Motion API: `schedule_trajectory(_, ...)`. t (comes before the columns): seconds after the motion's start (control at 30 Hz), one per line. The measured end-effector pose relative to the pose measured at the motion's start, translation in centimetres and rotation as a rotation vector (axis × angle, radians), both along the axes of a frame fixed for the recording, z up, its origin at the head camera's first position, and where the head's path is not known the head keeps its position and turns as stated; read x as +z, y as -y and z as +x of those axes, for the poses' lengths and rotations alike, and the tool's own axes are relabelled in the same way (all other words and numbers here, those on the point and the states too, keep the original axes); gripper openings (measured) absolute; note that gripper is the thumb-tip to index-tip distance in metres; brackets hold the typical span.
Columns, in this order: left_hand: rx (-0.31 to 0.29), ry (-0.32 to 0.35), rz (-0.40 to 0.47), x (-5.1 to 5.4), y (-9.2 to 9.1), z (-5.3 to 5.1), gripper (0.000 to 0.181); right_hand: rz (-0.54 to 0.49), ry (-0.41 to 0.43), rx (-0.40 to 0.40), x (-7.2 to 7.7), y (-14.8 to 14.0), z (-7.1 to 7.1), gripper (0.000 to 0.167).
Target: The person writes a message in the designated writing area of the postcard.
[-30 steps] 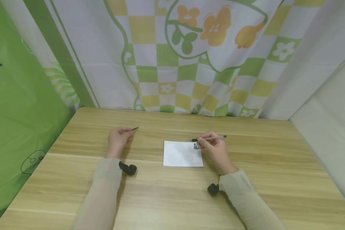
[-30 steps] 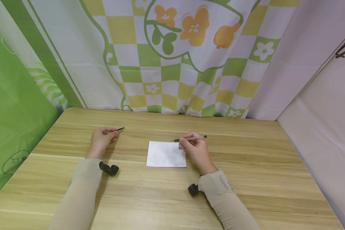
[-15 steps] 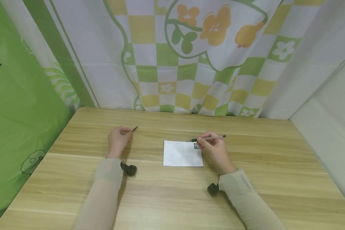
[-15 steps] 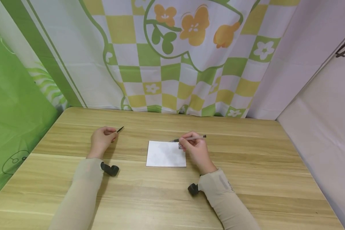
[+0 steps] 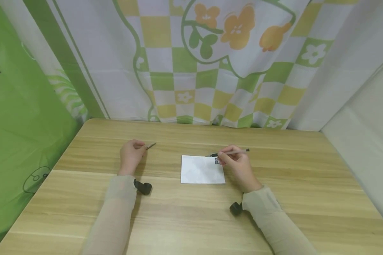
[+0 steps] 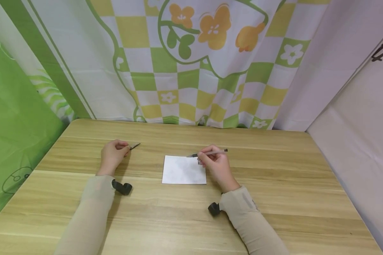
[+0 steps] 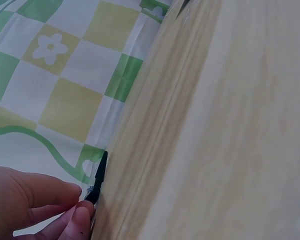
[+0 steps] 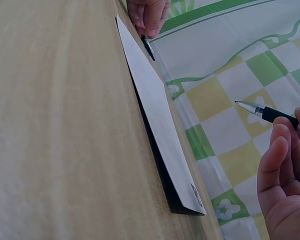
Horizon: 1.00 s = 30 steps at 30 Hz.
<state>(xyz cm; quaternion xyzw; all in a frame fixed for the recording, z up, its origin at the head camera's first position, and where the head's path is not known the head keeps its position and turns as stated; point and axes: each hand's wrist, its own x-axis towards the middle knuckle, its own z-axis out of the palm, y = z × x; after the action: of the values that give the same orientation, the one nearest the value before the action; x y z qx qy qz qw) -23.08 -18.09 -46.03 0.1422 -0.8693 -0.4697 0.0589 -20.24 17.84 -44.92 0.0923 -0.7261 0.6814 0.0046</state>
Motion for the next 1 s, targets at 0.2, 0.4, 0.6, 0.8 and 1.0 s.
schedule_trajectory(0.2, -0.001, -0.005, -0.018, 0.2, -0.1, 0.1, 0.025, -0.007, 0.0, 0.008, 0.1, 0.1, 0.0, 0.024)
schedule_trajectory(0.4, -0.07, -0.062, -0.002, 1.0, -0.9, 0.0, 0.026, -0.008, 0.003, -0.004, 0.1, 0.1, 0.0, 0.024)
schedule_trajectory(0.6, -0.231, -0.072, -0.077, 2.1, -2.1, 0.2, 0.029, -0.009, 0.004, -0.004, 0.0, 0.1, 0.0, 0.024)
schedule_trajectory(0.8, -0.356, -0.056, -0.15, 2.9, -3.0, 0.6, 0.034, 0.011, 0.009, -0.015, 0.0, 0.1, -0.2, 0.026)
schedule_trajectory(1.0, -0.464, -0.063, -0.226, 2.9, -3.5, 0.8, 0.041, 0.013, 0.013, -0.015, 0.0, 0.0, -0.2, 0.026)
